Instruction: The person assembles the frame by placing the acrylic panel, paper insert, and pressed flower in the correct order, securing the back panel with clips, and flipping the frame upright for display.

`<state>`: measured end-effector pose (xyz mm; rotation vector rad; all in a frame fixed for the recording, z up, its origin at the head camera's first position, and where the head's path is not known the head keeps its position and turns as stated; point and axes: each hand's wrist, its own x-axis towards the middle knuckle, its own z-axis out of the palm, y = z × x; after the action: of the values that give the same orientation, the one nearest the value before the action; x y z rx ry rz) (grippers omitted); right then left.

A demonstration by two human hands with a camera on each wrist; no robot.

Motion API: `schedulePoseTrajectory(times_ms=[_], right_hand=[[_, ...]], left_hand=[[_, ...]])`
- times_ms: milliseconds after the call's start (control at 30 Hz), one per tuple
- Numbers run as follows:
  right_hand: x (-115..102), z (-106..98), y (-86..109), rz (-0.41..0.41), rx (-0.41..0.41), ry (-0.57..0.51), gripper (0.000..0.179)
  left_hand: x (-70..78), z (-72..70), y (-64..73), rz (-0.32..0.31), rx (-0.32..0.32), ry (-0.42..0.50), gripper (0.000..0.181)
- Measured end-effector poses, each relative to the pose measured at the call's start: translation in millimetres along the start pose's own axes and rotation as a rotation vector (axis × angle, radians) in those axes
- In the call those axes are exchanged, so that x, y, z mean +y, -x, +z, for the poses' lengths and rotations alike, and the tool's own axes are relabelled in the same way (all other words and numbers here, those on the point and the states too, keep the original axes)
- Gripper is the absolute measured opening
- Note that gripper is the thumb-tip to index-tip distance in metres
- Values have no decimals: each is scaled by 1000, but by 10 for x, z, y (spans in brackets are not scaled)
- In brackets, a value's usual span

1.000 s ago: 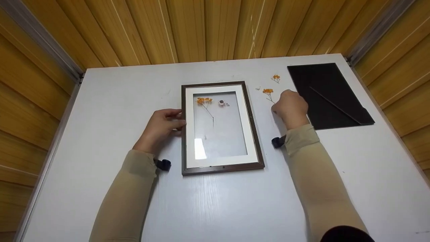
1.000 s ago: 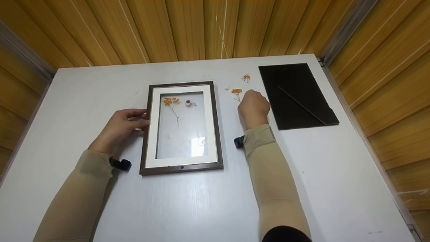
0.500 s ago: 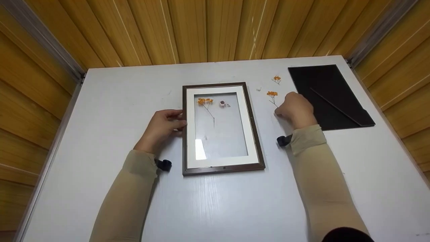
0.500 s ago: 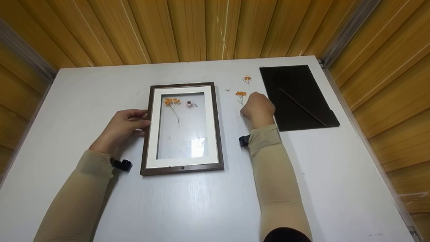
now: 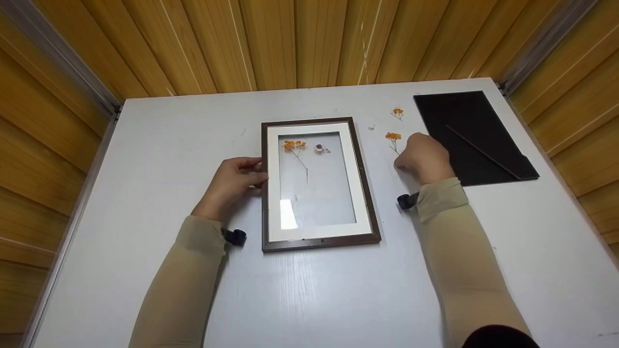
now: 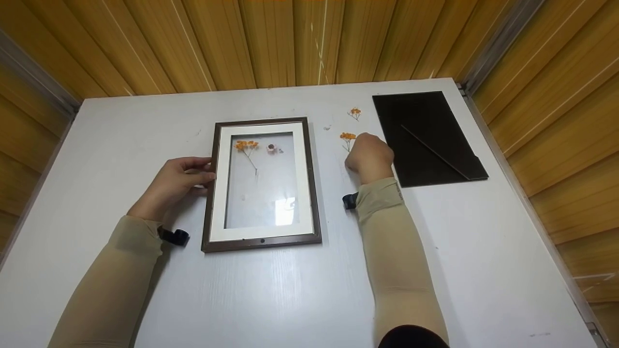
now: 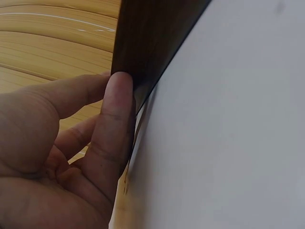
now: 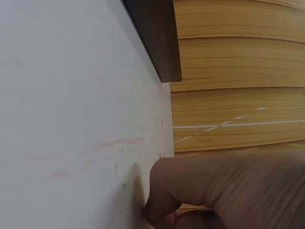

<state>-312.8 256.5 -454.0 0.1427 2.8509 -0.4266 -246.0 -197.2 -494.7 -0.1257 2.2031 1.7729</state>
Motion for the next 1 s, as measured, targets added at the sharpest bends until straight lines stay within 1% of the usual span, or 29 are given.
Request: schedulePoseTrajectory(times_ms=[200,267,367,533,633,833,900,1000], right_hand=[[-7,-21,4,-10,11,-54,40],[-39,-38,4,-19,8,-67,38],[-103,-69,10,-64,15,-89,35],[-250,-103,55,-147,51,-142,25],[-358,-97,103,-181,61,-176,20],[-559,-39,204,-226,36,-243,17],[-615,-8,238,-238,28,-250,17],[-694,47,281,-277,17,-241,17]], left_hand=[[5,3,-1,-3,-3,-1,59],[4,1,-2,-3,0,-9,59],[-2,-2,-5,-3,8,-23,58],[-8,-9,-4,0,9,-37,58],[-11,-18,-4,4,7,-43,59],[-21,-22,-11,3,11,-40,57],[-18,-18,-8,-1,7,-25,58],[-13,-11,-4,-6,6,-10,58]])
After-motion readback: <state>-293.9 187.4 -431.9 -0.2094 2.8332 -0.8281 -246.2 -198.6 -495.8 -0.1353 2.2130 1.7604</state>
